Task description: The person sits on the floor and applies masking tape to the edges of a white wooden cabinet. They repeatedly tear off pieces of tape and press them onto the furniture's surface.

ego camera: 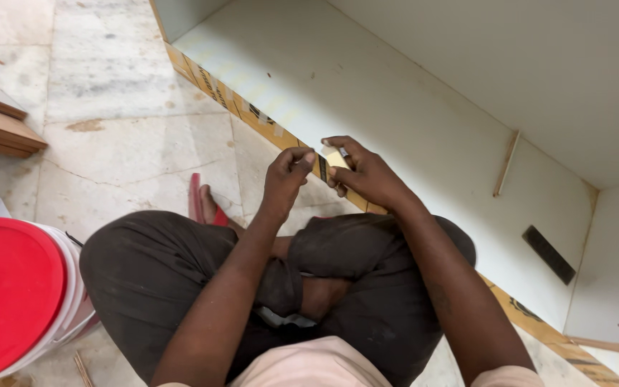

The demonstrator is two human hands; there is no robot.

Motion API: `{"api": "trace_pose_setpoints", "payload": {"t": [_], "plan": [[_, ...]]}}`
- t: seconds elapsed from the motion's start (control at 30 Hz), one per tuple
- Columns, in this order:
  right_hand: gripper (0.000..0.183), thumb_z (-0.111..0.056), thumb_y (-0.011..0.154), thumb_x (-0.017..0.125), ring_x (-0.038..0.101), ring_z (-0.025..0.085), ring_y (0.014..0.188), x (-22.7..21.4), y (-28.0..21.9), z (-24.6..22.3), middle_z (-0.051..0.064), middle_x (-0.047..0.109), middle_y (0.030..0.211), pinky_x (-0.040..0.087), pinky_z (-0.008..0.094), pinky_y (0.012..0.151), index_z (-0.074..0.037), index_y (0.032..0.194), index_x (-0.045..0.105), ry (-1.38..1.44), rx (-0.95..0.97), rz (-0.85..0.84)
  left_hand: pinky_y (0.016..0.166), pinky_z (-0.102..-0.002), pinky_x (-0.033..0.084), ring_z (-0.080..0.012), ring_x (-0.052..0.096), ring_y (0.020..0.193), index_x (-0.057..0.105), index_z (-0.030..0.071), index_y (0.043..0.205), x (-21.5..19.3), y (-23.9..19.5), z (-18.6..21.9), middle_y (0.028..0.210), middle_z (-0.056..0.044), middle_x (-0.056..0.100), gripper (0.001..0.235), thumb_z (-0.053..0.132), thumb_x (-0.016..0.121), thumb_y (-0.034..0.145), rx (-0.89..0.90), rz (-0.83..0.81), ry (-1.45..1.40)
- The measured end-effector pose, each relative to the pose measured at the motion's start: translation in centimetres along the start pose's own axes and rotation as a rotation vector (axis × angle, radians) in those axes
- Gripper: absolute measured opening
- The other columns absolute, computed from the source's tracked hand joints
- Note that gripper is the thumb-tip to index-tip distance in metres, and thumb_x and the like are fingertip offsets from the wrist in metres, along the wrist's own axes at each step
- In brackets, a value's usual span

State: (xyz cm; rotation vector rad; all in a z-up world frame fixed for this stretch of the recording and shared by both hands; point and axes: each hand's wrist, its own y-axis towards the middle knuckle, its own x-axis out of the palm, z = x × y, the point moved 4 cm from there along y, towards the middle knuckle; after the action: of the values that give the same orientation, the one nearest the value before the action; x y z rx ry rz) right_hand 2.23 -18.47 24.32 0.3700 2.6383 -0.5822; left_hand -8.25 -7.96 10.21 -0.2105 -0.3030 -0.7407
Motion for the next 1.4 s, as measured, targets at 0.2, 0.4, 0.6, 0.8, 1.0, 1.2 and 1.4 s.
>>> {"api": "trace_pose_setpoints", "payload": {"t": [0.2,0.4,0.6,0.8,1.0,1.2,1.4], "plan": [[0.056,-0.017,0.097,0.063,0.066,0.010,0.070,0.9,-1.1,3.6,0.006,0.070,0.087,0.056,0.031,0.066,-0.013,0.151,0.047,0.102,-0.012,0.012,0.088,-0.033,0.055,-0.0152,0.067,0.099,0.062,0.001,0.125,2.0,-1.2,2.2,0.108,-0.006,0.069,0.048,0.027,0.079,0.088,0.069,-0.164,0.134],[0.059,-0.026,0.098,0.063,0.068,0.011,0.065,1.0,-1.5,7.4,0.005,0.074,0.083,0.057,0.033,0.065,-0.024,0.154,0.046,-0.072,0.124,0.057,0.076,-0.029,0.048,-0.0111,0.056,0.084,0.067,-0.002,0.105,3.3,0.2,-2.5,0.090,-0.002,0.063,0.026,0.016,0.081,0.091,0.011,-0.187,0.055],[0.072,-0.039,0.093,0.067,0.072,0.028,0.081,0.8,3.3,7.4,0.012,0.074,0.104,0.055,0.042,0.075,-0.016,0.154,0.038,-0.509,-0.033,0.149,0.066,-0.024,0.043,-0.0074,0.049,0.073,0.064,0.006,0.092,1.3,2.3,-8.1,0.079,0.003,0.057,0.016,0.014,0.077,0.096,-0.052,0.034,-0.204],[0.041,-0.046,0.092,0.068,0.072,0.028,0.088,1.1,10.7,4.2,0.010,0.076,0.092,0.044,0.053,0.093,-0.015,0.119,0.068,-1.288,-0.147,0.011,0.066,-0.026,0.049,-0.0084,0.058,0.076,0.058,0.013,0.094,-1.1,6.5,-14.1,0.084,0.003,0.061,0.014,0.018,0.070,0.097,-0.179,0.490,-0.580],[0.026,-0.040,0.097,0.065,0.071,0.026,0.085,0.0,15.6,0.1,0.006,0.074,0.086,0.039,0.055,0.102,-0.015,0.100,0.073,-1.463,-0.072,-0.104,0.062,-0.027,0.048,-0.0111,0.060,0.075,0.057,0.013,0.097,-1.2,9.6,-18.7,0.086,0.000,0.063,0.013,0.019,0.067,0.099,-0.372,0.667,-0.695],[0.014,-0.025,0.091,0.066,0.069,0.026,0.098,1.6,18.5,-1.4,0.007,0.074,0.088,0.031,0.059,0.114,-0.015,0.093,0.076,-1.543,-0.168,-0.147,0.057,-0.028,0.043,-0.0125,0.055,0.070,0.057,0.012,0.098,0.5,10.8,-20.1,0.086,-0.001,0.060,0.013,0.020,0.067,0.099,-0.411,0.688,-0.818],[0.015,-0.012,0.089,0.063,0.069,0.026,0.102,2.4,19.6,-2.4,0.009,0.074,0.087,0.029,0.058,0.117,-0.014,0.095,0.077,-1.624,-0.219,-0.154,0.059,-0.027,0.044,-0.0109,0.054,0.070,0.056,0.013,0.098,0.8,10.8,-18.9,0.086,0.000,0.060,0.013,0.023,0.065,0.101,-0.463,0.699,-0.825]]}}
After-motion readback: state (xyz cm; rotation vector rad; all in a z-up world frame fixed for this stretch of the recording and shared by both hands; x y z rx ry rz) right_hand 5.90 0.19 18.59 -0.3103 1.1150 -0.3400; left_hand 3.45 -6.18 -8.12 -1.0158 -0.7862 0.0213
